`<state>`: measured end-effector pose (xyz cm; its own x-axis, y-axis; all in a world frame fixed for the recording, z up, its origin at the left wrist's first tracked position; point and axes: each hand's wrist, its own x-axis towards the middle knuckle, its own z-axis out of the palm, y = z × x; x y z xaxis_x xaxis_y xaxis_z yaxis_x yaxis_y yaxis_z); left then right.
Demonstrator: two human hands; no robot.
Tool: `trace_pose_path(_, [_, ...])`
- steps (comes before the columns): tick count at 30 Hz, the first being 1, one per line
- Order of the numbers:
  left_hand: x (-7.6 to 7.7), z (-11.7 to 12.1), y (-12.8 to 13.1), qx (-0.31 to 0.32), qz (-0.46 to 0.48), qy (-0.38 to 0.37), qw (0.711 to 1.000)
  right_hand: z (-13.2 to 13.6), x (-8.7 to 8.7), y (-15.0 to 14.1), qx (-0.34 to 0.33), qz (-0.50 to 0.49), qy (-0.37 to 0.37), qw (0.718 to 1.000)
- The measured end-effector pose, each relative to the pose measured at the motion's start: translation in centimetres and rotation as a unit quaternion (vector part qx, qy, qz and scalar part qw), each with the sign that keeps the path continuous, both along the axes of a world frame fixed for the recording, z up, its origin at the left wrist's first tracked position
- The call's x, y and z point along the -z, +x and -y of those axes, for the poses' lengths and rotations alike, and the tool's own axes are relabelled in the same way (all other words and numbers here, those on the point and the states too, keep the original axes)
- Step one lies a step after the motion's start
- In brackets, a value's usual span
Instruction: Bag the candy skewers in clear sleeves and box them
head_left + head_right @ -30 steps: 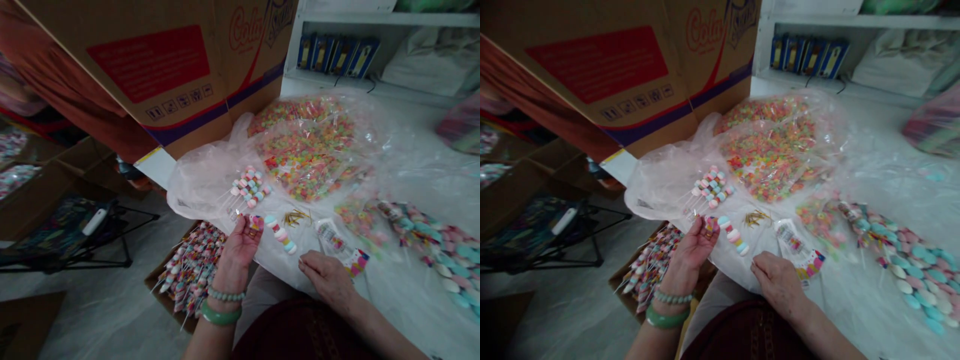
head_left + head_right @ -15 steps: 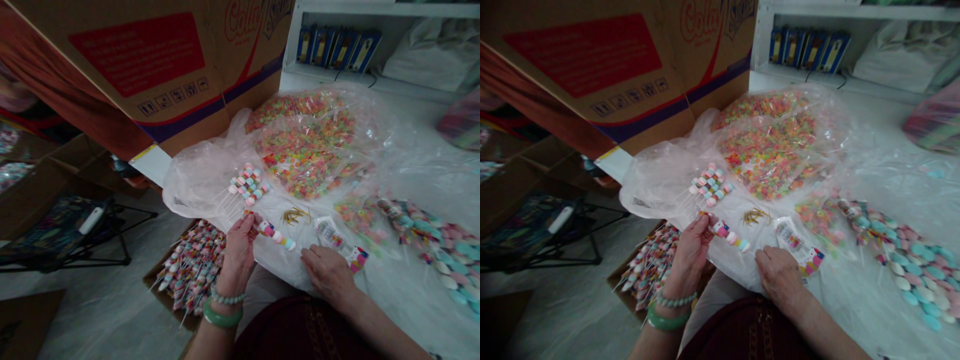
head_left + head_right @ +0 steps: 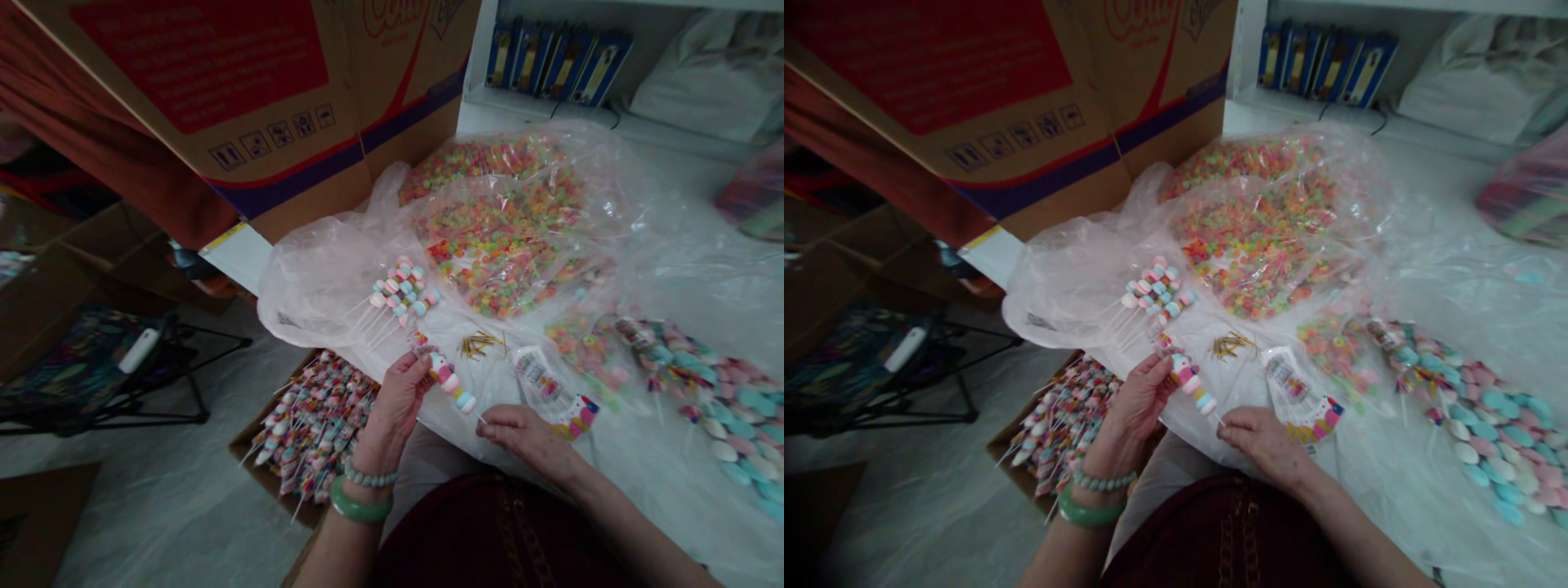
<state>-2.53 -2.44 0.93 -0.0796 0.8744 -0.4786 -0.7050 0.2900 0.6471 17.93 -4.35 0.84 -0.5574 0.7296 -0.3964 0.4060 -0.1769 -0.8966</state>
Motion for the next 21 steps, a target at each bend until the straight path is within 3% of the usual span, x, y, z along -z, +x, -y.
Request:
trace_pose_path(2, [0.2, 0.1, 0.1, 0.007, 0.005, 0.005, 1.000, 0.0, 0.5, -0.1, 0.045, -0.094, -0.162, 0.981])
trace_pose_path(5, [0.5, 0.2, -0.1, 0.018, 0.027, 0.008, 0.999, 0.0, 1.6, -0.2, 0.062, -0.217, -0.364, 0.904])
trace_pose_path(7, [0.7, 0.2, -0.5, 0.016, 0.042, 0.007, 0.999, 0.0, 2.1, -0.3, 0.055, -0.243, -0.425, 0.870])
trace_pose_path(8, [0.8, 0.3, -0.7, 0.014, 0.044, 0.004, 0.999, 0.1, 2.2, -0.4, 0.061, -0.228, -0.417, 0.878])
trace_pose_path(10, [0.8, 0.3, -0.9, 0.010, 0.030, -0.007, 0.999, 0.1, 1.9, -0.6, 0.076, -0.134, -0.309, 0.938])
trace_pose_path(12, [0.6, 0.4, -0.9, 0.013, -0.006, -0.015, 1.000, 0.3, 1.4, -0.8, 0.079, 0.005, -0.088, 0.993])
trace_pose_path(13, [0.4, 0.4, -0.9, 0.017, -0.024, -0.015, 0.999, 0.4, 1.2, -0.9, 0.072, 0.072, 0.045, 0.994])
trace_pose_path(15, [0.1, 0.4, -0.7, 0.025, -0.047, -0.012, 0.999, 0.6, 0.8, -0.9, 0.040, 0.173, 0.288, 0.941])
trace_pose_path(17, [-0.1, 0.3, -0.7, 0.025, -0.049, -0.014, 0.998, 0.8, 0.7, -0.7, 0.002, 0.234, 0.444, 0.865])
trace_pose_path(19, [-0.1, 0.4, -0.7, 0.022, -0.055, -0.021, 0.998, 0.8, 0.9, -0.4, -0.027, 0.268, 0.512, 0.816])
trace_pose_path(21, [0.1, 0.5, -0.7, 0.026, -0.079, -0.027, 0.996, 0.7, 1.1, -0.2, -0.041, 0.279, 0.530, 0.799])
